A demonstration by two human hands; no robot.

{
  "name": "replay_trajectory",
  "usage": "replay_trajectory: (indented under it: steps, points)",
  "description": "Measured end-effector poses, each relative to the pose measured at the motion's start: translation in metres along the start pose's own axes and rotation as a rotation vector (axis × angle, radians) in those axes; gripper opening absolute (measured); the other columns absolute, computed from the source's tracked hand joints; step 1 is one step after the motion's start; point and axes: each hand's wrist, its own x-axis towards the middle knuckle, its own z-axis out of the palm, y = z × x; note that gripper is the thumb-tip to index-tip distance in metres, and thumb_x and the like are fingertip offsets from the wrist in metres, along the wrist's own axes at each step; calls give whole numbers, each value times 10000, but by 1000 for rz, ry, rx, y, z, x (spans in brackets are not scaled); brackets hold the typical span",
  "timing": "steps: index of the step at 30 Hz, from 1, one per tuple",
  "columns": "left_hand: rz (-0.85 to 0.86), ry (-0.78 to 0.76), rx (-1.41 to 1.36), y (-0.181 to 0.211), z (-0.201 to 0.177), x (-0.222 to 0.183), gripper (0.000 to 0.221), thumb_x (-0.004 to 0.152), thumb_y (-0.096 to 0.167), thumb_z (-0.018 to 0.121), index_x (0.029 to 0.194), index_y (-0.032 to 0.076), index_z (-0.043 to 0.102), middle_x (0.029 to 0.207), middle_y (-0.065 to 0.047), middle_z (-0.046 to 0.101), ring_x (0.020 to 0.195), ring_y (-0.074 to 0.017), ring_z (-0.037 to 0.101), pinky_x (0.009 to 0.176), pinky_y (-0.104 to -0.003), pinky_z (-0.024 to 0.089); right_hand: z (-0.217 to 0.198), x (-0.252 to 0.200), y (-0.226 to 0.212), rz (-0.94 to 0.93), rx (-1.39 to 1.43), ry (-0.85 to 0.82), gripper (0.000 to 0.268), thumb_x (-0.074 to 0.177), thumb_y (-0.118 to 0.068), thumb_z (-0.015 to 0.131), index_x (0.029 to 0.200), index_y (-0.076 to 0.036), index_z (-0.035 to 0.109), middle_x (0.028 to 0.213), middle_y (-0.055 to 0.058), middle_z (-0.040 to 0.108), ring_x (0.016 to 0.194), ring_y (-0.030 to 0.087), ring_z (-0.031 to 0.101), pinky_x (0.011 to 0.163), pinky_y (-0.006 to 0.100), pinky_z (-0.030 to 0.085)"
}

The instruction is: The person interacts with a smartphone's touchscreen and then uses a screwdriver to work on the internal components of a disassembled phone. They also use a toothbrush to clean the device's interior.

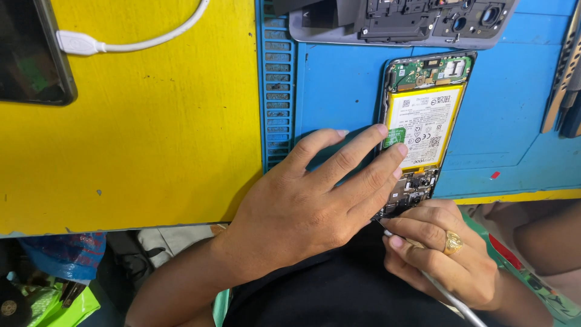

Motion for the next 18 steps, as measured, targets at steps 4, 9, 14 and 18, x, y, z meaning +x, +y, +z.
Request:
replay_trajectory:
  steps: [4, 9, 14, 18]
  points:
    - [15, -14, -2, -1, 0, 0, 175, 1135, 185, 609, 1205, 156, 768, 1386, -25, 665, 1333, -225, 578, 1023, -363, 500, 3, -7, 3, -1, 5, 38, 190, 855, 19, 729, 907, 23, 546, 910, 206, 695, 745, 310, 649, 732, 412, 535]
    - [11, -14, -9, 1, 0, 0, 163, 1132, 198, 635, 1212, 158, 771, 1386, -30, 664, 1330, -231, 582, 1016, -372, 505, 3, -9, 5, -6, 26, 18, 230, 861, 25, 733, 967, 19, 529, 932, 203, 691, 769, 317, 660, 756, 420, 535]
    - [16, -46, 11, 1, 0, -1, 171, 1133, 231, 635, 1230, 175, 764, 1413, -27, 647, 1352, -234, 562, 1029, -377, 493, 3, -3, 1, 0, 28, 15, 171, 859, 25, 705, 840, 18, 535, 880, 187, 688, 729, 303, 647, 738, 406, 529]
    - [17, -24, 17, 2, 1, 1, 168, 1127, 223, 622, 1206, 176, 763, 1388, -14, 661, 1337, -223, 576, 1016, -368, 496, 4, -5, 2, 6, 15, 36, 166, 856, 10, 724, 882, 21, 560, 889, 186, 696, 741, 312, 652, 746, 415, 522]
